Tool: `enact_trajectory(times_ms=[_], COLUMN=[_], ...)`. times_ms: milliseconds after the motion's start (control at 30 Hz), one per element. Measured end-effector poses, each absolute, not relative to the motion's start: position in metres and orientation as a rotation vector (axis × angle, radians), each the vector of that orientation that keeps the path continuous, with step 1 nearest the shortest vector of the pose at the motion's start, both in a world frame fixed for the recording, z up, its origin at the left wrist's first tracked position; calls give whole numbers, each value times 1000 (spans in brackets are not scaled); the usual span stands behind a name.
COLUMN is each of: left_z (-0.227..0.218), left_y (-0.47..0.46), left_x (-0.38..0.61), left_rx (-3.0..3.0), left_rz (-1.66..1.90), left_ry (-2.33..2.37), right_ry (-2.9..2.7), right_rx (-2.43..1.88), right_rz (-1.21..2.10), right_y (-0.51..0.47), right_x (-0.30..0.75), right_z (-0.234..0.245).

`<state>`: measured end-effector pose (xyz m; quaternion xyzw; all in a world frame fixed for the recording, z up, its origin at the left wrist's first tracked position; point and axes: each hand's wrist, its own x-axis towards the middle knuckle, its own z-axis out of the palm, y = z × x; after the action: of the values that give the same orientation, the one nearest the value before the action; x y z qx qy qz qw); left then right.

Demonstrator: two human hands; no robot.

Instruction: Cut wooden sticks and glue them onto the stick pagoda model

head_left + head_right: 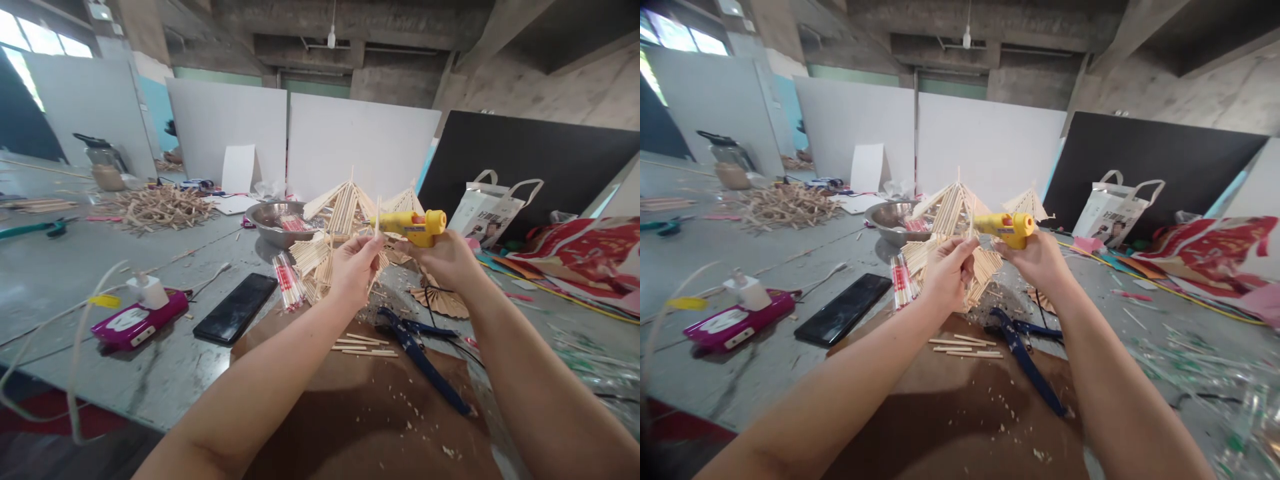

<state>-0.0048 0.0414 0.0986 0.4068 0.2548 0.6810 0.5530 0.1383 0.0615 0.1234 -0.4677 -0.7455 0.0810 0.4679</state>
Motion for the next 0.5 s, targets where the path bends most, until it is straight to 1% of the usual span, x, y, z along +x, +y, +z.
enact_trajectory(times_ms=[200, 333, 500], left_z=[94, 91, 88], left_y=[54, 65, 71], left_x=[-12, -18, -22], left_rx=[919, 857, 759], left_rz=[1570, 1481, 1460], left_ry=[553, 540, 536], right_ry=[-1642, -1559, -1486], right_rx=[-1161, -1220, -1189], right_rz=[327, 365, 444], right_y=[49, 41, 38], right_x=[140, 148, 156], right_z=[119, 108, 97])
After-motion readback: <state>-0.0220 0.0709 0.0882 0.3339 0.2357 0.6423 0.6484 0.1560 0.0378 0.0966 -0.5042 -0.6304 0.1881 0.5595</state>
